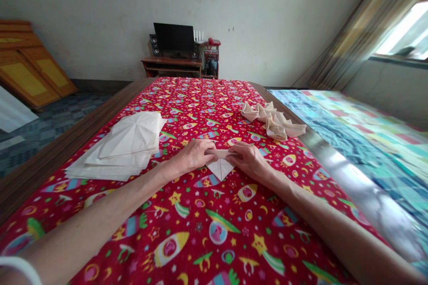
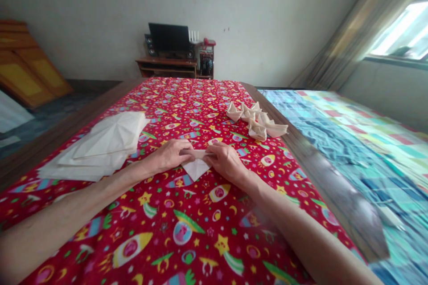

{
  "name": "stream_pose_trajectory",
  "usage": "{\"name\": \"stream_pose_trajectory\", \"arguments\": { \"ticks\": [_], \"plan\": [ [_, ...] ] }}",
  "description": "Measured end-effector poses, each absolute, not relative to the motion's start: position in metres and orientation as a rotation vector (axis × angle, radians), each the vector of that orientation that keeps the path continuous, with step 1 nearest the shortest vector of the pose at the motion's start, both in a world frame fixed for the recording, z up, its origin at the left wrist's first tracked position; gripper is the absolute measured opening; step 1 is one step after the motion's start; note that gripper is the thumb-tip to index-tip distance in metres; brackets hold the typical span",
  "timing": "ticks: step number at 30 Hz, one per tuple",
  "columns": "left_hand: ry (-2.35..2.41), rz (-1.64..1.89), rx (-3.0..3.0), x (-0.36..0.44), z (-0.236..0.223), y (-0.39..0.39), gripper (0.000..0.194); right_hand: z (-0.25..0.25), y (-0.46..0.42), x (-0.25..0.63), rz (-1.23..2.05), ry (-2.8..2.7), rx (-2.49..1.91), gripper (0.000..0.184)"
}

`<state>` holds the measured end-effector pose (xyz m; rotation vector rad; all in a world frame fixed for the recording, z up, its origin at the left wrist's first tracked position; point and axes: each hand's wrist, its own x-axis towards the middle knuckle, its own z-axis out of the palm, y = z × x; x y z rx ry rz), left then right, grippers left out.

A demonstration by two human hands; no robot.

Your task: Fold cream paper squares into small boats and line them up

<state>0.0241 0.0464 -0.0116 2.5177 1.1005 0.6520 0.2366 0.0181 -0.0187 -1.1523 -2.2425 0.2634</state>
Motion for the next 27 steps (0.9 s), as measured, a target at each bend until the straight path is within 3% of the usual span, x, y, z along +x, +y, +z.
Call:
{"name": "stream_pose_trajectory", "arguments": {
  "ticks": [5, 9, 21, 27],
  "plan": [
    [0.978, 0.746, 2.707, 0.014, -0.015, 0.038, 0.011, -0.018, 0.011, 0.244, -0.084, -2.382, -1.004, 0.023],
    [0.911, 0.627, 2.949, 0.008, -0.008, 0.029, 0.013, -0.015, 0.005, 0.247, -0.251, -2.489, -0.912, 0.024],
    [1.029, 0.238, 3.221, -0.003, 0.001, 0.001, 0.028, -0.007, -0.014, 0.258, -0.278, -2.746, -0.899, 0.023],
    [1.086, 0.300, 3.092, 0.006, -0.005, -0.019, 0.043, -0.014, -0.025, 0.266, -0.183, -2.692, -0.857, 0.035]
  ]
}}
